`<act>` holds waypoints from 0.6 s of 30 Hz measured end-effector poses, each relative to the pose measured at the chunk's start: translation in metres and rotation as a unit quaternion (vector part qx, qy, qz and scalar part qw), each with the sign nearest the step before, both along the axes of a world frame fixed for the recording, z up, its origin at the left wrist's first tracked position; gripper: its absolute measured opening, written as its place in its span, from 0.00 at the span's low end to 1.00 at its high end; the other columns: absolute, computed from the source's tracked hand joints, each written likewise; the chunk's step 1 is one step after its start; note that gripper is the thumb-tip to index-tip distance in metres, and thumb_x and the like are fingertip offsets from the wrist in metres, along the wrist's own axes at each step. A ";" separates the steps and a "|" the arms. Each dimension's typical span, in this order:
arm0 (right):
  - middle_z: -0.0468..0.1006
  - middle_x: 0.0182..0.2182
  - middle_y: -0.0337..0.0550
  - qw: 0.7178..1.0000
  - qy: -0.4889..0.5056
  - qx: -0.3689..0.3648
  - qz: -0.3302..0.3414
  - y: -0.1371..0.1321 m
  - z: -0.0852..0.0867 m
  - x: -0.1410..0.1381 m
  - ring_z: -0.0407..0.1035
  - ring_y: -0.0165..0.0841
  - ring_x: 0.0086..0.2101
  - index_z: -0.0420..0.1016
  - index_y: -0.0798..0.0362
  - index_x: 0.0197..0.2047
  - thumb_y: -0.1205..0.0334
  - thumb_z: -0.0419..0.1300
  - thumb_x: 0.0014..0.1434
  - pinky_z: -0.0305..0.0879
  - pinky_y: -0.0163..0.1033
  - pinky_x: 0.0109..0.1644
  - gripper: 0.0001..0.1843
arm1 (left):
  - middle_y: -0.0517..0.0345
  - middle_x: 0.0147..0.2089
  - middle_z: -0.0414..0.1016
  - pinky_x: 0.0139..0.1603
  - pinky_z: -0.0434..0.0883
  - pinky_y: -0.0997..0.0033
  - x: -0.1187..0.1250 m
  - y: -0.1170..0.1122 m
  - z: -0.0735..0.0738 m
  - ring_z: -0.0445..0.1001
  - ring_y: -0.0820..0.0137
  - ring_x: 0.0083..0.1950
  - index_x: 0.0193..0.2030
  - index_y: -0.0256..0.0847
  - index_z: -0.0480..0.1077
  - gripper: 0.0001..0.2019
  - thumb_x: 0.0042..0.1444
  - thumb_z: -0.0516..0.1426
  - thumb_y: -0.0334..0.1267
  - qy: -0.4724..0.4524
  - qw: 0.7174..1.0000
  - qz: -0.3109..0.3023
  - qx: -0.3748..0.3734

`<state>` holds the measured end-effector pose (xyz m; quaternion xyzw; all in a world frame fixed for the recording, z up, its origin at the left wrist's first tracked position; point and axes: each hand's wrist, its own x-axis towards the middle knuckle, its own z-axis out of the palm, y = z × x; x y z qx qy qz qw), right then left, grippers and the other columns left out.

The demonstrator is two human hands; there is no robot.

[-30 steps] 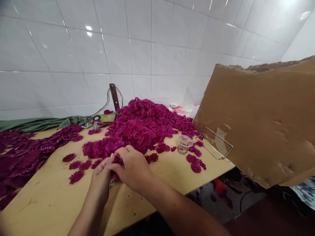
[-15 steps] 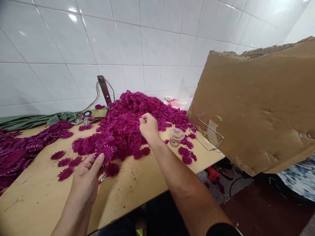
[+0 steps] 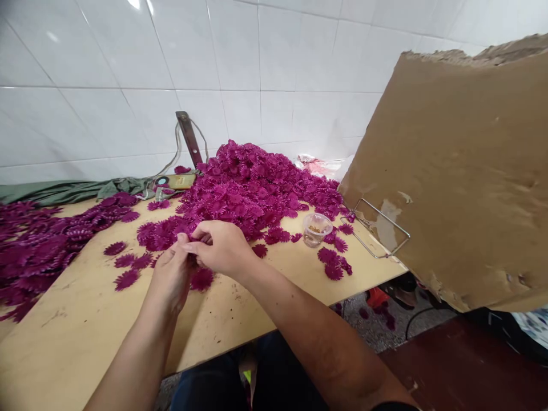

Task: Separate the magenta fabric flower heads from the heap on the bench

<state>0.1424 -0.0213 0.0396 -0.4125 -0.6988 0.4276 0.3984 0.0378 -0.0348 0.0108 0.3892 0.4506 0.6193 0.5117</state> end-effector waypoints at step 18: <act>0.64 0.21 0.34 0.997 0.026 0.010 -0.071 0.010 0.012 0.017 0.60 0.25 0.23 0.63 0.54 0.27 0.51 0.53 0.54 0.58 0.33 0.29 0.14 | 0.69 0.19 0.57 0.24 0.55 0.78 0.004 -0.006 0.013 0.54 0.79 0.22 0.21 0.39 0.60 0.15 0.41 0.62 0.45 0.078 0.994 0.050 0.057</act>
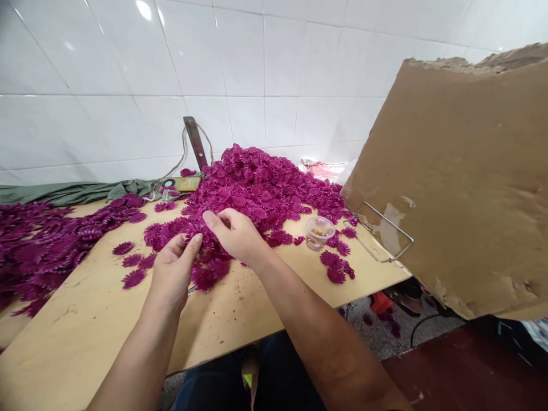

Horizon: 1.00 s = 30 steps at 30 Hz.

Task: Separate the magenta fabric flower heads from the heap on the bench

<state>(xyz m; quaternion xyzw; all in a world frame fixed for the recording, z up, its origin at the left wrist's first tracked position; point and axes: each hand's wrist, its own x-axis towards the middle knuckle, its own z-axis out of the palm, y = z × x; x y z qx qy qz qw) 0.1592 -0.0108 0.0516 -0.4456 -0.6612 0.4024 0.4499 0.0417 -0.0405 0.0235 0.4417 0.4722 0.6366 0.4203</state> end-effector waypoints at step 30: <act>0.64 0.16 0.33 0.968 0.177 -0.076 -0.163 0.049 -0.028 0.000 0.57 0.26 0.20 0.66 0.54 0.22 0.58 0.57 0.43 0.54 0.33 0.25 0.08 | 0.64 0.21 0.63 0.26 0.60 0.75 0.004 -0.009 -0.005 0.61 0.73 0.24 0.24 0.40 0.63 0.15 0.50 0.53 0.50 0.114 0.992 -0.044 -0.033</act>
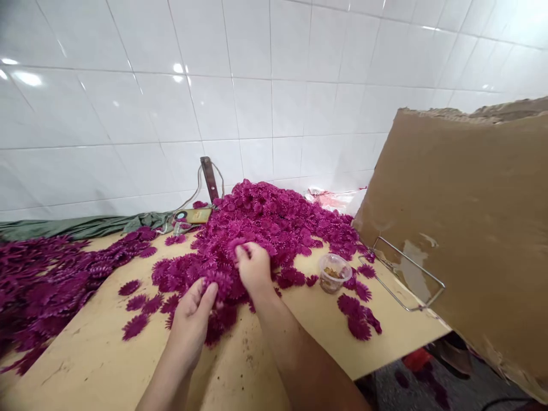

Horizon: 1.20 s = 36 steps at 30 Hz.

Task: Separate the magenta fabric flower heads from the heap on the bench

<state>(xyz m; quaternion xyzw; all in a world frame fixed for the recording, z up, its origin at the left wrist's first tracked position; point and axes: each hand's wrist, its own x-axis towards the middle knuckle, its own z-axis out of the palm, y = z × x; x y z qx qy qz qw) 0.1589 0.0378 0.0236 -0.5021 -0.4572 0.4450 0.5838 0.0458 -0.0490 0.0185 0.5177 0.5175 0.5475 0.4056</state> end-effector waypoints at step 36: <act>0.55 0.18 0.34 0.959 -0.055 -0.026 0.277 -0.062 0.010 -0.028 0.49 0.26 0.24 0.64 0.55 0.17 0.31 0.53 0.42 0.50 0.33 0.29 0.31 | 0.56 0.35 0.75 0.41 0.67 0.71 -0.023 -0.004 -0.008 0.71 0.66 0.39 0.33 0.40 0.72 0.13 0.42 0.61 0.45 -0.091 0.996 0.023 0.006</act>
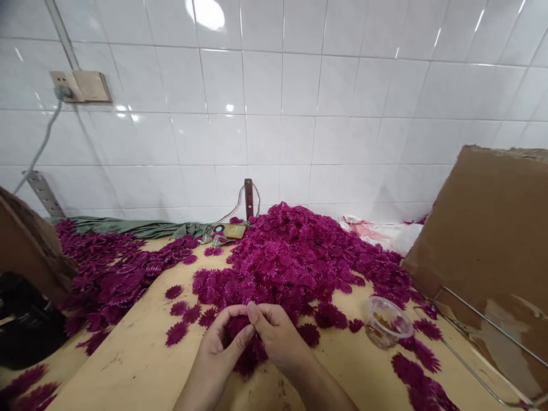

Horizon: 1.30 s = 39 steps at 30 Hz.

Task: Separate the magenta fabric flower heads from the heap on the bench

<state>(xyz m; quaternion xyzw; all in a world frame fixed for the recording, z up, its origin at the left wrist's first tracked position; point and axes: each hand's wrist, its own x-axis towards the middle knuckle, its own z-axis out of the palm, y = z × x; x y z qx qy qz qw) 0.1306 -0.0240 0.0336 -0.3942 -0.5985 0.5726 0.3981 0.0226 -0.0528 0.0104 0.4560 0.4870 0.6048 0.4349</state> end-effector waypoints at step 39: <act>0.72 0.41 0.49 0.980 -0.159 0.116 -0.002 -0.016 -0.011 0.021 0.67 0.35 0.38 0.67 0.54 0.49 0.54 0.55 0.53 0.65 0.40 0.42 0.22 | 0.68 0.15 0.55 0.22 0.53 0.78 0.004 -0.009 -0.032 0.52 0.80 0.19 0.22 0.38 0.63 0.24 0.34 0.61 0.59 -0.141 0.989 0.015 -0.037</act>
